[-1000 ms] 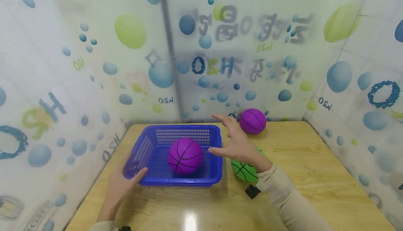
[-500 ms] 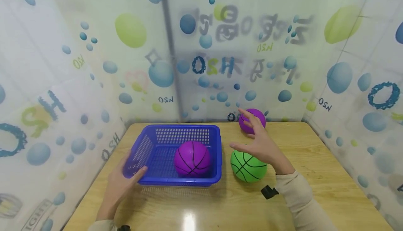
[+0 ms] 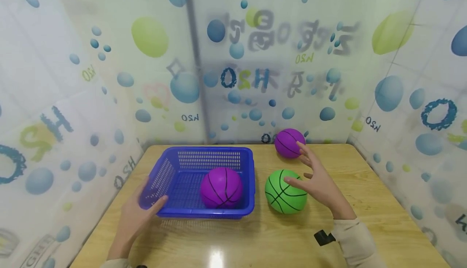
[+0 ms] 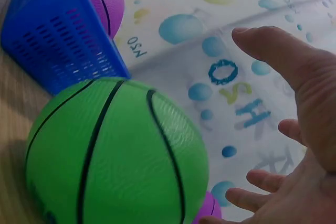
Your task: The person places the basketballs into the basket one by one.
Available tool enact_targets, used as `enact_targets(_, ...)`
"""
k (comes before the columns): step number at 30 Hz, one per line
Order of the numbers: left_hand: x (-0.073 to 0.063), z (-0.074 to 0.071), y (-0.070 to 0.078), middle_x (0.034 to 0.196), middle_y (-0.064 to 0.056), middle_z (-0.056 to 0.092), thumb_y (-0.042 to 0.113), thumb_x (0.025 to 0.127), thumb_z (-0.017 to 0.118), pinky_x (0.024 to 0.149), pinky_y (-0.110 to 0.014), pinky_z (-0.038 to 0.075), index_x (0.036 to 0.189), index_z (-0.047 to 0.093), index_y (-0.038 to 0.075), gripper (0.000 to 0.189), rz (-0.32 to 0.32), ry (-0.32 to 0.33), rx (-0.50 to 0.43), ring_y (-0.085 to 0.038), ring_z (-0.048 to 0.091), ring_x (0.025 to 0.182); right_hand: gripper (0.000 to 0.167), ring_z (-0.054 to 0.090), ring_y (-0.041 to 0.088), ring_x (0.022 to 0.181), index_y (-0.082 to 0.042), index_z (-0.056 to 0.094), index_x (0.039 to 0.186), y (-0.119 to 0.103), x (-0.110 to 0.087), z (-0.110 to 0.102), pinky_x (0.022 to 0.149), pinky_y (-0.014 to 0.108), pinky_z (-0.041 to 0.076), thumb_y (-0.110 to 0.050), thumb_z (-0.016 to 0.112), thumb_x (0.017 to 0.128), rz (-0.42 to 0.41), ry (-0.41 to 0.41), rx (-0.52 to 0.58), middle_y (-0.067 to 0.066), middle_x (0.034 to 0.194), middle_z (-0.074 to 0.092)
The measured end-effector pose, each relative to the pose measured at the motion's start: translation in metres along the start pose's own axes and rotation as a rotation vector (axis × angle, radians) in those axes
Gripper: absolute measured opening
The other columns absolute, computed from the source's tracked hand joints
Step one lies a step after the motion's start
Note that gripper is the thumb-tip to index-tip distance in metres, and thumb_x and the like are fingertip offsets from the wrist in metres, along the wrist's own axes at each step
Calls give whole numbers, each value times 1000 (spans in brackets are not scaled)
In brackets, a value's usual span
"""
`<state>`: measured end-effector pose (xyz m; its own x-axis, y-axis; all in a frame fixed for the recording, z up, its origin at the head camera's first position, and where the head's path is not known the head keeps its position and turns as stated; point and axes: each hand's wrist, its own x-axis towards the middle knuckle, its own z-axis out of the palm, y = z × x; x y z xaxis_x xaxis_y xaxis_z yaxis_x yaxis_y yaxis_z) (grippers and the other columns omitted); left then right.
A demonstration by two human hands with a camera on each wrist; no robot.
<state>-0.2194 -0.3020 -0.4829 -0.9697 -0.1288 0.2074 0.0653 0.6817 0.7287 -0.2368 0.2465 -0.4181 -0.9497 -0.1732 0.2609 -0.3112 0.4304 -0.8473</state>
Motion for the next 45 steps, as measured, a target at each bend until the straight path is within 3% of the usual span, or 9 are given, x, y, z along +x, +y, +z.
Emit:
enact_targets(10,2,-2,0,178,-30,30,56,97,83,127,-83,25,180,23,18,109,-8,-11,13,-61,30,160,104,32,57,161,-39,21,178,33,-25,9,115,79,48,-30,88,99,67,5,53,22,181,23)
enact_targets(17,3,3,-3,180,-27,28,57,97,83,128,-82,23,180,21,21,109,-13,-30,-4,-58,29,162,101,38,54,158,-32,29,177,44,-35,19,108,57,56,-27,90,96,100,-16,95,21,180,26)
enact_targets(21,0,3,-3,180,-27,28,56,97,83,128,-81,23,180,22,19,109,-16,-29,-14,-58,29,162,101,41,51,155,-35,32,175,49,-35,24,105,51,57,-25,92,94,113,-32,123,21,179,27)
enact_targets(27,0,2,-2,180,-25,28,56,97,83,129,-80,24,180,23,19,109,-13,-24,-7,-58,29,162,102,44,52,151,-36,34,174,52,-34,29,101,50,61,-25,94,92,140,-43,143,21,176,30)
enact_targets(34,2,2,-1,181,-24,26,56,97,83,130,-80,22,180,22,20,109,-18,-27,-11,-58,27,163,108,52,49,148,-36,29,175,60,-33,38,111,53,55,-23,95,90,132,-49,149,20,173,38)
enact_targets(45,2,1,0,180,-25,28,54,97,84,129,-80,24,180,24,20,108,-9,-8,-17,-58,28,163,116,61,47,139,-37,26,174,62,-24,52,110,54,58,-21,99,86,144,-14,180,23,168,42)
